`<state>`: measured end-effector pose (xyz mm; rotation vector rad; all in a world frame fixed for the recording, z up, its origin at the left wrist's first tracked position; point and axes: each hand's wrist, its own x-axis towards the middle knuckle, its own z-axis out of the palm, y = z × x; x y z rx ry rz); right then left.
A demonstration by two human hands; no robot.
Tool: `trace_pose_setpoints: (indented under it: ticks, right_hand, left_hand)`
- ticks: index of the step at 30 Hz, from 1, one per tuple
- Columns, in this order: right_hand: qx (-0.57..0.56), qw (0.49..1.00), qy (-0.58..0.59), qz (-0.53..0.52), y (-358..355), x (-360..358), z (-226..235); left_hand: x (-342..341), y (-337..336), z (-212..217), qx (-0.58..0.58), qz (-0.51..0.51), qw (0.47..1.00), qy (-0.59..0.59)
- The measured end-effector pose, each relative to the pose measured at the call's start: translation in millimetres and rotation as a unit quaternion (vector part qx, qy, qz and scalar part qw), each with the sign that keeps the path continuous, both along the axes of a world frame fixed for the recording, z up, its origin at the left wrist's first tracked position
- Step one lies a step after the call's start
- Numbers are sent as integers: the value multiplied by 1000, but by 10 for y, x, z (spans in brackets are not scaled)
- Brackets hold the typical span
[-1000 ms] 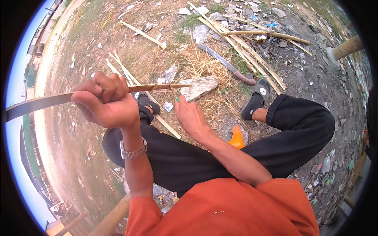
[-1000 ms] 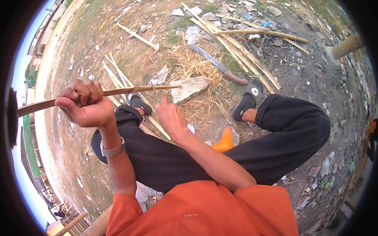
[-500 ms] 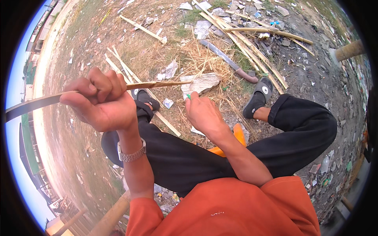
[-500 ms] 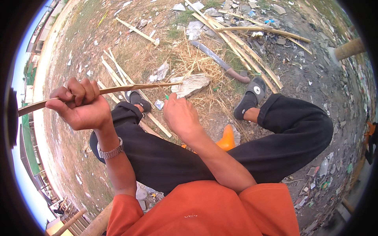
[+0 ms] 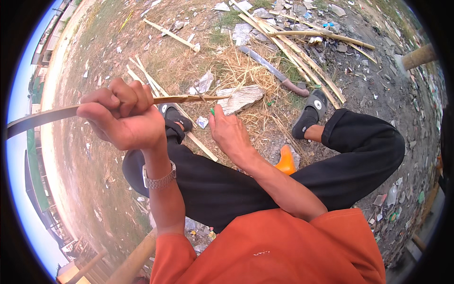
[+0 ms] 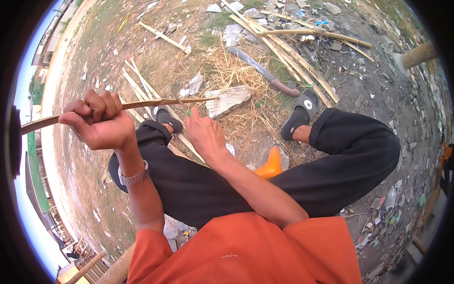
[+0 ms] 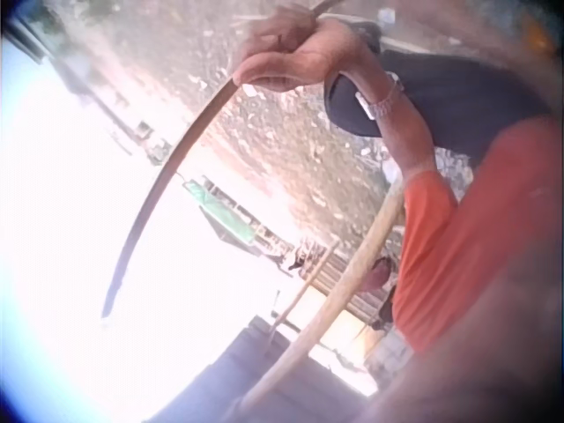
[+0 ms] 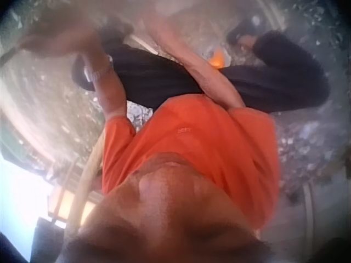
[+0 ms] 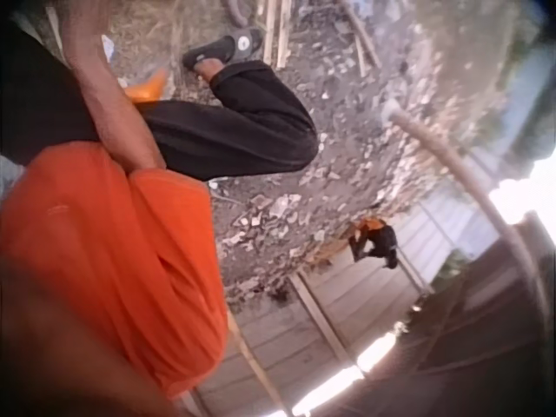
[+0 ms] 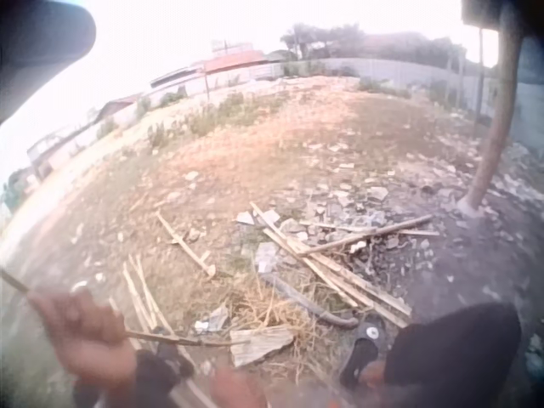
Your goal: The person sits on a small stool and uses a green utility knife to sharpen the end of a long bamboo stick. They hold the stick with their left hand and carefully shave the wood with the knife in their right hand, rotating the stick to work on different sides.
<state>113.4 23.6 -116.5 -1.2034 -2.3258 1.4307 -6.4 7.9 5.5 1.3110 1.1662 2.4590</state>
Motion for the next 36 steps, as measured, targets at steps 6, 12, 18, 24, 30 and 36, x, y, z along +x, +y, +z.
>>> trace_pose_setpoints:
  ticks: [6,12,18,24,30,36]
  right_hand:
    - [27,1000,0,1,58,-42,88]
    - [23,999,-27,-2,133,-20,-261]
    - [28,999,-30,-12,166,-87,-614]
    - [3,998,-58,-20,171,-68,-945]
    - [45,998,-39,-6,237,-167,-688]
    - [62,992,-96,-58,337,-131,-1351]
  left_hand:
    - [15,-51,14,-21,16,1000,4]
    - [54,-2,45,-21,51,998,4]
    - [25,-3,31,-19,56,998,6]
    - [30,4,11,-22,42,999,14]
    - [53,-10,29,-19,54,998,14]
    - [-41,-18,18,-14,40,999,11]
